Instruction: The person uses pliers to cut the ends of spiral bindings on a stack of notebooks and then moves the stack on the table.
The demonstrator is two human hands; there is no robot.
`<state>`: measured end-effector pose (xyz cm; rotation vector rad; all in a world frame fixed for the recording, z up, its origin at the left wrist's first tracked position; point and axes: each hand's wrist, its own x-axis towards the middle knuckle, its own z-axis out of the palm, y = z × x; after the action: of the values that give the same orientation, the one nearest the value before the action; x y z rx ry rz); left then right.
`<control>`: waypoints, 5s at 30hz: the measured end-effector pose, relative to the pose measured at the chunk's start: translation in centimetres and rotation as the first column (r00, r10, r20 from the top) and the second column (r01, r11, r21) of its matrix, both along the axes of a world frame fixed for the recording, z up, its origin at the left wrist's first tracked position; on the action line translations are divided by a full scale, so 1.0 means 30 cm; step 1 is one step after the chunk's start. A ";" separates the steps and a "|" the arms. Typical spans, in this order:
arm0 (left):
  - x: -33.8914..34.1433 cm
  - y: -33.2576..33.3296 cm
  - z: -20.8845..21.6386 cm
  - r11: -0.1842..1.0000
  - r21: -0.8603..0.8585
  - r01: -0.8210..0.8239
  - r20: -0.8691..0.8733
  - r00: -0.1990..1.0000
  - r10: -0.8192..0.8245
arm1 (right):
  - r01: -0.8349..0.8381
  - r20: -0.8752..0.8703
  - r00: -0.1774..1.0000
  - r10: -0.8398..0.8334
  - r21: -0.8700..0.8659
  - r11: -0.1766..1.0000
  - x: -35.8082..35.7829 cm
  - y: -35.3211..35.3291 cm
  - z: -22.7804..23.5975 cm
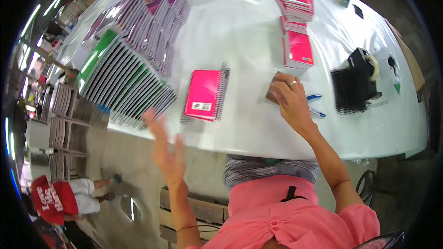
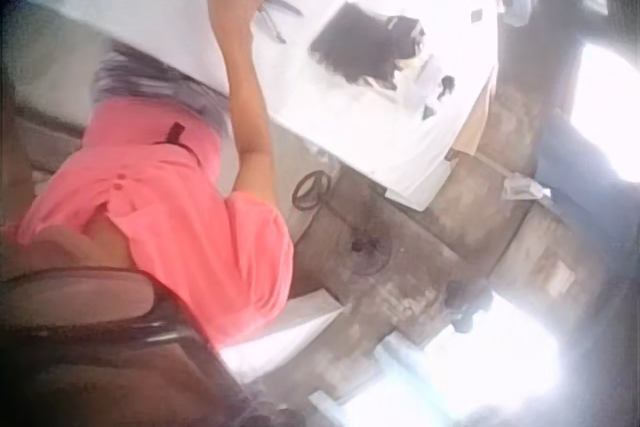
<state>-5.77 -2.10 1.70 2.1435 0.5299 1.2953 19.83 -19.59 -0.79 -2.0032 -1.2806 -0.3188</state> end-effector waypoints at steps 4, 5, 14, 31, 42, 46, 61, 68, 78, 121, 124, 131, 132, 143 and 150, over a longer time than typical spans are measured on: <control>0.279 -0.092 0.027 0.955 0.112 0.273 -0.293 0.928 -0.231 | 0.141 0.034 0.990 -0.137 -0.148 0.979 0.074 -0.165 0.006; 0.370 -0.108 0.027 0.938 0.096 0.332 -0.315 0.904 -0.288 | 0.130 0.022 0.992 -0.128 -0.206 0.970 0.082 -0.203 0.006; 1.034 -0.190 -0.078 0.747 0.443 0.495 -0.618 0.773 -0.145 | 0.106 0.074 0.993 -0.090 -0.257 0.961 0.191 -0.384 -0.128; 0.265 0.274 -0.074 0.757 -0.650 -0.058 -0.451 0.832 -0.324 | -0.349 0.055 0.913 0.405 -0.409 0.843 -0.072 -0.092 -0.081; 0.245 0.276 -0.068 0.519 -0.851 0.077 -0.236 0.828 -0.509 | 0.045 0.422 0.899 0.114 -0.350 0.936 0.250 -0.181 0.018; 0.311 0.175 -0.090 0.498 -0.861 0.101 -0.170 0.867 -0.469 | -0.256 -0.141 0.960 0.241 -0.103 0.961 0.128 -0.095 -0.017; 0.715 0.010 -0.161 0.822 -0.569 -0.026 -0.399 0.883 -0.248 | -0.258 -0.559 0.816 0.146 -0.127 0.958 0.333 0.170 -0.062; 0.061 0.078 -0.084 0.952 -0.305 -0.030 0.366 0.919 0.146 | -0.275 -0.288 0.912 0.291 0.096 0.957 0.156 0.255 0.102; -0.347 0.692 -0.279 0.343 -0.820 0.459 0.548 0.801 0.239 | -0.628 -0.859 0.221 0.462 0.237 0.741 -0.185 0.865 -0.031; 0.086 0.255 -0.233 0.281 -0.868 0.409 0.383 0.912 -0.144 | -0.517 -0.941 -0.049 0.335 0.311 0.797 -0.010 0.481 -0.014; 0.129 0.175 -0.176 0.246 -0.906 0.344 0.345 0.938 -0.040 | -0.471 -0.950 -0.030 0.311 0.288 0.834 0.017 0.456 -0.007; 0.136 0.139 -0.180 0.309 -0.875 0.373 0.342 0.927 -0.153 | -0.503 -0.953 -0.044 0.301 0.281 0.817 0.064 0.427 -0.015; 0.089 0.195 -0.240 0.449 -0.838 0.309 0.204 0.942 -0.267 | -0.532 -0.948 -0.031 0.318 0.285 0.797 0.042 0.438 -0.010; 0.080 0.169 -0.204 0.434 -0.866 0.247 0.225 0.969 -0.102 | -0.530 -0.934 0.124 0.336 0.224 0.818 0.090 0.467 0.074; 0.020 -0.062 -0.133 0.600 -0.799 0.031 0.320 0.868 0.381 | -0.460 -0.920 0.172 0.353 0.242 0.854 0.138 0.522 -0.030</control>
<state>-5.17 -3.96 -2.28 1.0046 0.9189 1.2793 23.97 -3.92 -1.68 -1.2958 -0.8937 1.1299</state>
